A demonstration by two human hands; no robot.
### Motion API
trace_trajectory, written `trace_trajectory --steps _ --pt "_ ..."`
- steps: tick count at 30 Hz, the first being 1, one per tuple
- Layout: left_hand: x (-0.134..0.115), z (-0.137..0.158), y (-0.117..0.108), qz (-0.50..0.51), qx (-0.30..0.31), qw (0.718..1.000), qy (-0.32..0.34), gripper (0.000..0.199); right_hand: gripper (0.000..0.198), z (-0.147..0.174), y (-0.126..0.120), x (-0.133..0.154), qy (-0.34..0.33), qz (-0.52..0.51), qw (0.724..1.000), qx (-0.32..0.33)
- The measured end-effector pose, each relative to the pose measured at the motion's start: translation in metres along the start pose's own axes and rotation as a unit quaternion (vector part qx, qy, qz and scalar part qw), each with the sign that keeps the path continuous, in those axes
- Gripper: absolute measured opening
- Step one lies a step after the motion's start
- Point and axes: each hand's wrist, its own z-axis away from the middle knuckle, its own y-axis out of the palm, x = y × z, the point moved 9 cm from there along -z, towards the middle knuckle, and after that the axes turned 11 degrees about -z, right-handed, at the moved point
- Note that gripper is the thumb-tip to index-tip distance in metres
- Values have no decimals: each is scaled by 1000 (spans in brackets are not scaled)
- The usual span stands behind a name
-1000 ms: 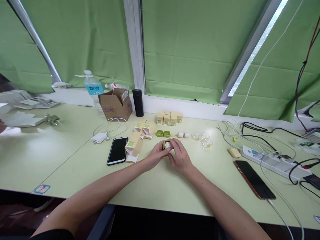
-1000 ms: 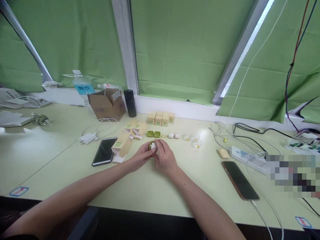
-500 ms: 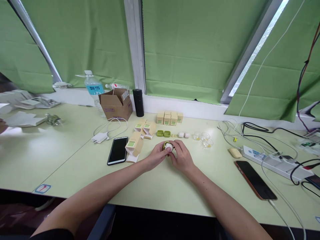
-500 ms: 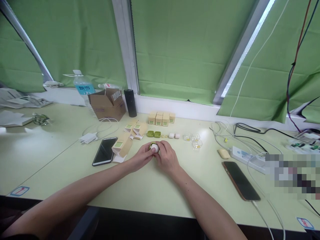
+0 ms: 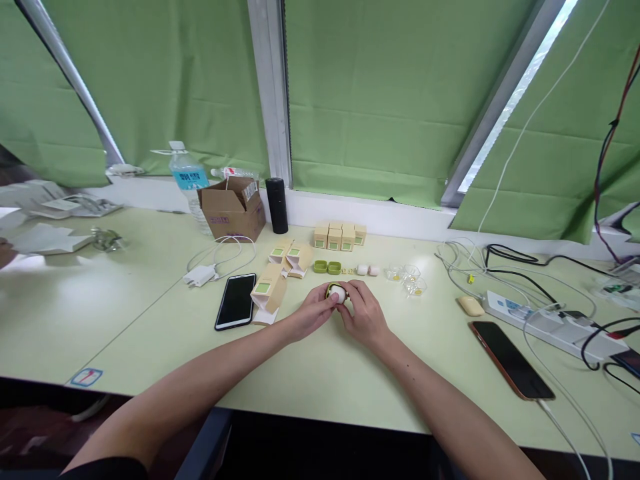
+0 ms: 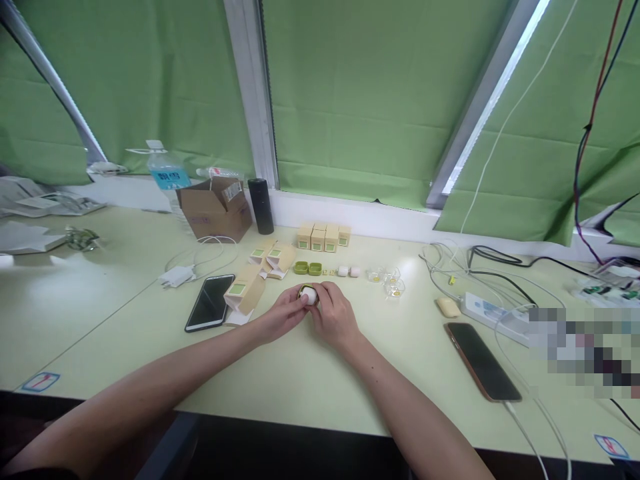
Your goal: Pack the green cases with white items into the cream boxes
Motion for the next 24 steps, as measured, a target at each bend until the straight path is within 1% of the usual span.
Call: trace_trajectory --steps 10,13,15,17,21,23,24 --pt "-3 2 2 -6 1 1000 4 36 38 0 -1 2 -11 5 1000 -6" --pt "-5 2 3 0 18 1000 6 38 37 -1 -3 3 -9 11 1000 -10" --pt "-5 1 5 19 44 999 4 43 36 -1 -3 0 3 21 1000 -12" --pt "-3 0 4 45 61 997 -5 42 35 0 -3 -4 18 33 999 -9" --pt "1 -5 -2 91 42 995 -21 23 33 2 1 -14 55 58 997 4" --pt "2 -7 -6 93 32 995 -23 19 35 3 2 -18 76 75 994 13" --pt "2 -8 -8 88 27 995 -23 20 37 3 2 -20 89 87 992 22"
